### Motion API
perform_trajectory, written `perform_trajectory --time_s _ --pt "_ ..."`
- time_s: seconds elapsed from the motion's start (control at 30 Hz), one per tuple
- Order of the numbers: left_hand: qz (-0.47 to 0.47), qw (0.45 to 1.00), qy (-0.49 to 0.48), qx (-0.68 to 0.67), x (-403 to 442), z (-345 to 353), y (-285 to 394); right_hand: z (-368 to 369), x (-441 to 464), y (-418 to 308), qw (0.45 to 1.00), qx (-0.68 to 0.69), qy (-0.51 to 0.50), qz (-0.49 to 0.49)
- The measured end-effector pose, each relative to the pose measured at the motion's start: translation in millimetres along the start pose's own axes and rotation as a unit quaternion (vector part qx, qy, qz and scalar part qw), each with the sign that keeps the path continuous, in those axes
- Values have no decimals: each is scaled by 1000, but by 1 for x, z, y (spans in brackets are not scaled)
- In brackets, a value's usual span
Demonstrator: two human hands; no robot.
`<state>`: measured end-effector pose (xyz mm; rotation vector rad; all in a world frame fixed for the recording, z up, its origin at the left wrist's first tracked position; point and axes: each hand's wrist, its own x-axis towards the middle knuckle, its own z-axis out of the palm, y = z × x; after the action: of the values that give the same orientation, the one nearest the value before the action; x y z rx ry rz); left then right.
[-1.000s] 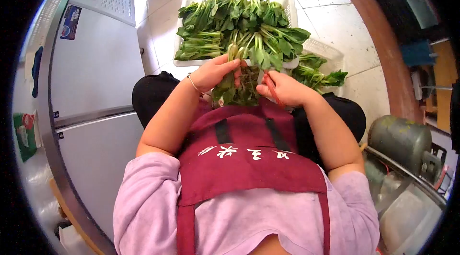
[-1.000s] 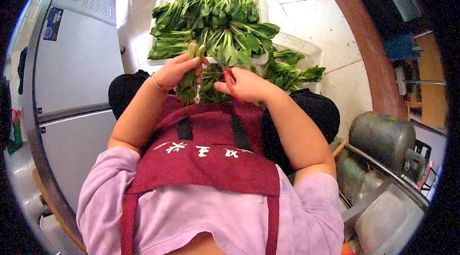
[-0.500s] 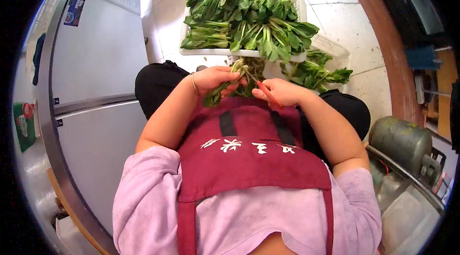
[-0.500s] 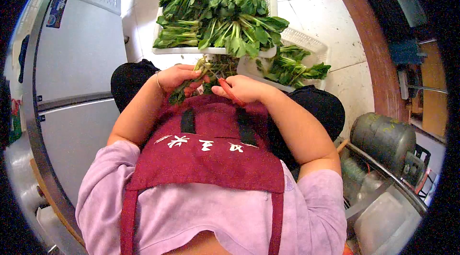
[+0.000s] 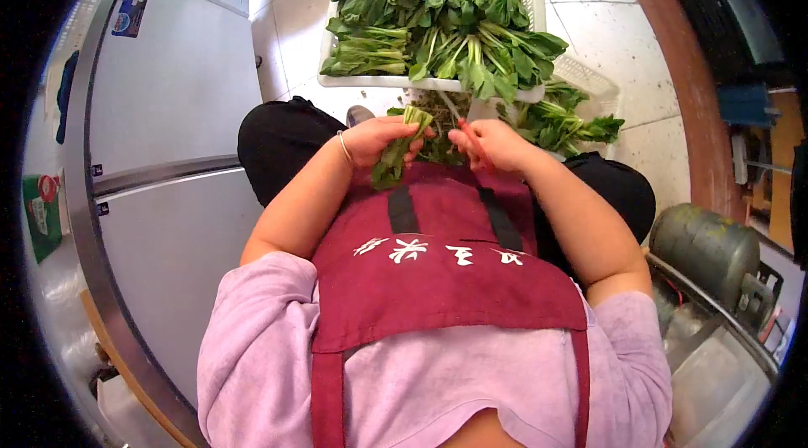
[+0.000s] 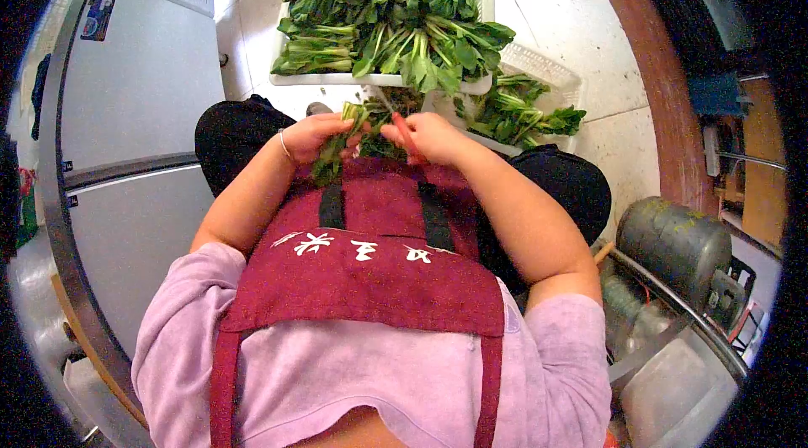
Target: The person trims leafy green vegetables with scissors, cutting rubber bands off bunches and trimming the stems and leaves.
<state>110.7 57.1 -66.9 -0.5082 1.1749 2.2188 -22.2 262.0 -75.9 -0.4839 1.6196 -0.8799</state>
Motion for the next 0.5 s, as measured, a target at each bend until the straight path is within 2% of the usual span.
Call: perform_trajectory --time_s 0.03,0.07,0.13,0.2,0.3,0.4,0.43,0.47,0.5 --pt "-5 1000 -11 4 0 0 2 -2 -1 -1 998 37 29 -41" --pt "-7 1000 -12 4 1 2 4 -5 -3 -3 998 39 30 -39" --pt "-22 997 -43 -55 1 18 17 -7 -12 -20 986 106 85 -92" --pt "-6 996 -49 -73 9 22 20 -6 -18 -29 983 83 126 -102" --pt "26 992 -63 -110 24 24 24 -6 -22 -34 958 78 176 -212" --pt "30 985 -70 -152 32 26 27 -3 -30 -40 951 124 145 -245" --pt "44 988 -15 -149 33 32 29 -3 -29 -39 950 126 145 -244" --pt "59 987 39 -145 35 36 30 -3 -26 -36 950 73 172 -249" --pt "57 987 38 -145 37 37 30 -3 -23 -33 947 20 198 -253"
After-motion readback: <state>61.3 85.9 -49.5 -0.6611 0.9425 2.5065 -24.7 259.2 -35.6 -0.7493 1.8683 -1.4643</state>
